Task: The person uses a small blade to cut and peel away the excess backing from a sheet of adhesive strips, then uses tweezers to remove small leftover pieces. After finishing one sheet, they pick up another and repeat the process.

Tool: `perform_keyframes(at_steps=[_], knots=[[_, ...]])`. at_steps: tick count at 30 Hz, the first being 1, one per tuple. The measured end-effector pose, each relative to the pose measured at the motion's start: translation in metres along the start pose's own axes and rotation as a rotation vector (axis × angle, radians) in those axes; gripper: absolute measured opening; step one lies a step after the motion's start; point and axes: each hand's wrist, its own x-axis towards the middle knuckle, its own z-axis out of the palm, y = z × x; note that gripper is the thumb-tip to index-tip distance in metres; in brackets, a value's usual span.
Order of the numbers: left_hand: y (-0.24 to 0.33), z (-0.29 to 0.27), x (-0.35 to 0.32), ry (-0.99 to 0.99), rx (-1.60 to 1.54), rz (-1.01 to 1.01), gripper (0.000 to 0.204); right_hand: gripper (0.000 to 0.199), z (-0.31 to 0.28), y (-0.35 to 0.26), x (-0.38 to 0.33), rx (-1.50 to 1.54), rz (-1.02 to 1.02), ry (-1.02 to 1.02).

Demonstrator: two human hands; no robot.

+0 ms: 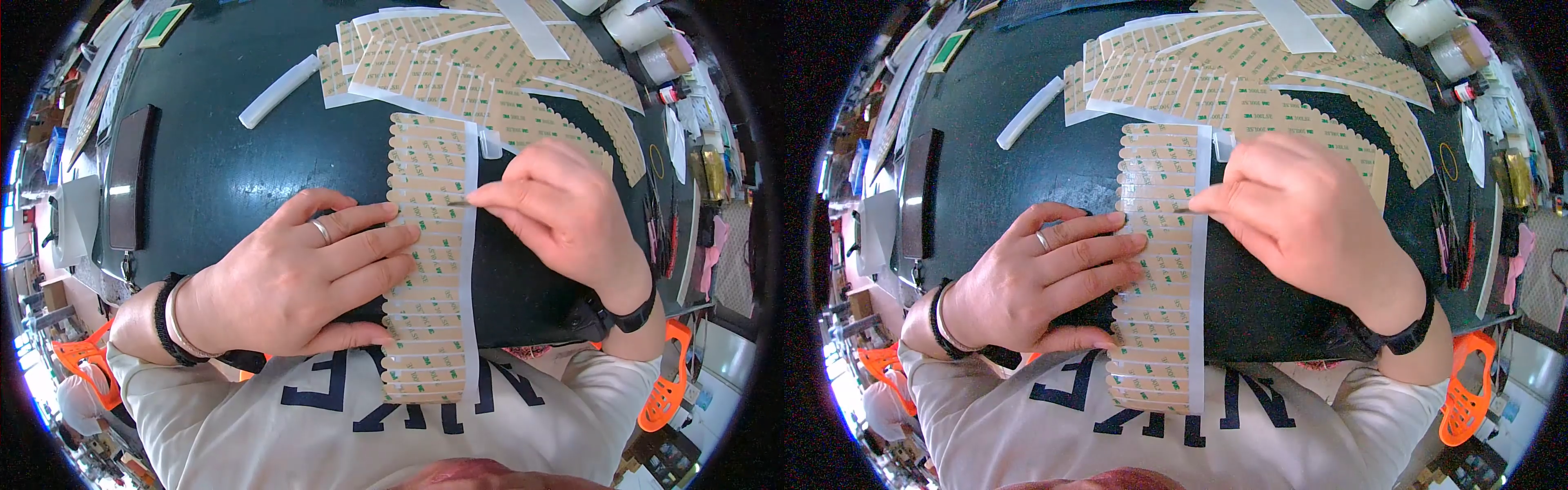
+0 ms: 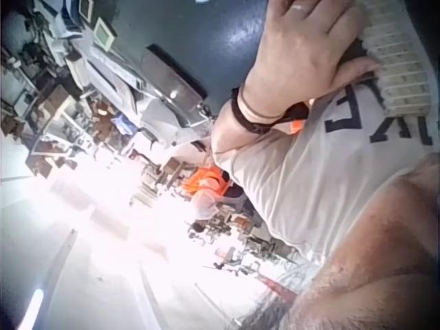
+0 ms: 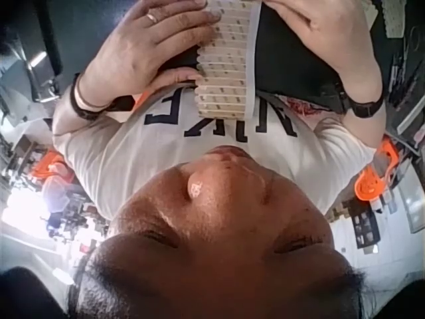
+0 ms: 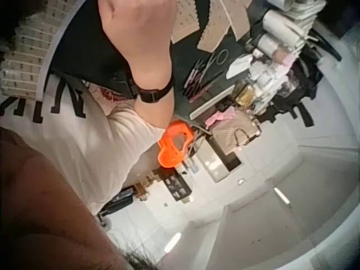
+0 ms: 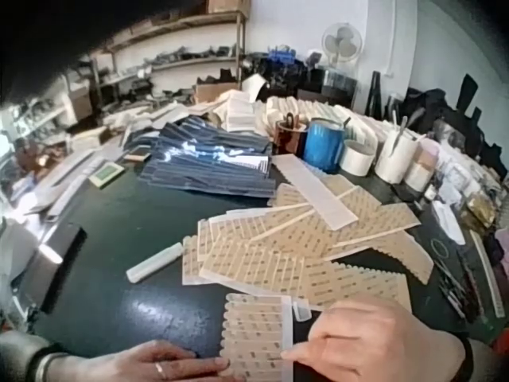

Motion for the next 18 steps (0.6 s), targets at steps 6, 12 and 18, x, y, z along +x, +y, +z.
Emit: perform_keyframes(at_steps=[6, 12, 18], knots=[[-0.001, 0.001, 0.0, 0.017, 0.01, 0.016, 0.061, 0.025, 0.01, 0.006, -0.001, 0.152, 0.118, 0.068], [-0.002, 0.001, 0.0, 0.017, 0.014, 0.019, 0.06, 0.026, 0.009, 0.005, 0.0, 0.14, 0.085, 0.033], [-0.002, 0.001, 0.001, 0.015, 0.017, 0.02, 0.06, 0.02, 0.012, 0.003, 0.001, 0.144, 0.064, 0.024]])
